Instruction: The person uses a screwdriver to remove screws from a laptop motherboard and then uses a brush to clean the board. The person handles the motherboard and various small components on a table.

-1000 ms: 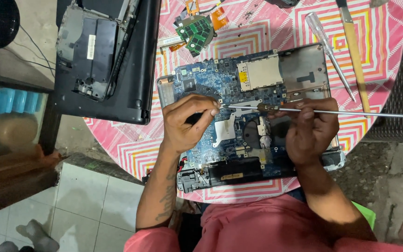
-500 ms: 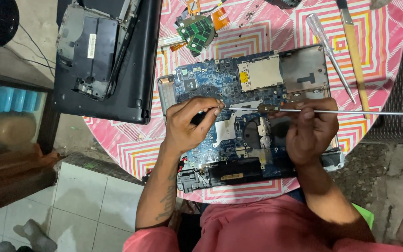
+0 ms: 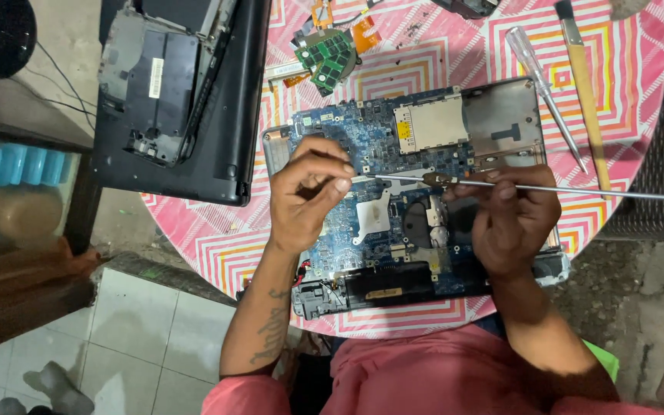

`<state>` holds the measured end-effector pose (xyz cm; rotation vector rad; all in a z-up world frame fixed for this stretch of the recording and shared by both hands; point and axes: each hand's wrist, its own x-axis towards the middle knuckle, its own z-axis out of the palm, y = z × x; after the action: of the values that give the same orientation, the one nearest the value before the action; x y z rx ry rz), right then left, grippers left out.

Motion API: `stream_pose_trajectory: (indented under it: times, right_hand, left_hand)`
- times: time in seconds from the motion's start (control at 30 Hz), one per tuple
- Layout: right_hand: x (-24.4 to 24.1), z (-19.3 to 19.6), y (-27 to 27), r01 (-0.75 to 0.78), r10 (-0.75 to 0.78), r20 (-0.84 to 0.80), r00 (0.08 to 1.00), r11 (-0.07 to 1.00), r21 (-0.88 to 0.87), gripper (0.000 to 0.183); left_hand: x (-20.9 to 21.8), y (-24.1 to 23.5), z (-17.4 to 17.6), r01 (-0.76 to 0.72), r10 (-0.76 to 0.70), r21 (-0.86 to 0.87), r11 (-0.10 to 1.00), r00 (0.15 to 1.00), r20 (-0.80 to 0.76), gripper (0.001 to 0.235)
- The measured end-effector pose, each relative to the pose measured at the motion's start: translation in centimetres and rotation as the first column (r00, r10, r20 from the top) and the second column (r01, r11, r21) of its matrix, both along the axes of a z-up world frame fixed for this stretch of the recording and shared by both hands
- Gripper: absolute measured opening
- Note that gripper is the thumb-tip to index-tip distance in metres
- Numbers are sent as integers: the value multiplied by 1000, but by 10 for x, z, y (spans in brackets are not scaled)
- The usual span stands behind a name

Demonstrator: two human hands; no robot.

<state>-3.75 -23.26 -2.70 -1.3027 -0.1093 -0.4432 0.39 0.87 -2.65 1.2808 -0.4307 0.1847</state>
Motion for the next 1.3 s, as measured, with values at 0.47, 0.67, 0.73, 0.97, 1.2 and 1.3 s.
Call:
stream_pose_trajectory:
  times: [0.47,0.67,0.73,0.97,1.2,1.3]
  right_hand:
    - [-30,39,25,-109,121,-45,992,972,209,29]
    - [-35,43,25,-161,156,40,987,963,217,24]
    - [-36,41,21,-195,182,75,980,949,248,20]
    - [-41,30,16,-213,191,104,976,935,285,20]
    - [-41,30,19,-203,173,130,976,941,272,20]
    - [-42,32,18,-199,175,111,978,940,276,20]
  left_hand:
    - [-45,-16,24,104,-360,-801,589,922,-145,10]
    - [-65,-34,8,34,-353,-876,481,922,-159,12]
    - [-67,-41,1,27,-345,-884,467,926,-153,13]
    - [-72,-53,-1,36,-372,-941,336,923,-97,13]
    - [-74,-56,-7,59,-359,-952,299,932,-56,12]
    - [-73,-56,-8,53,-353,-949,311,934,-63,12]
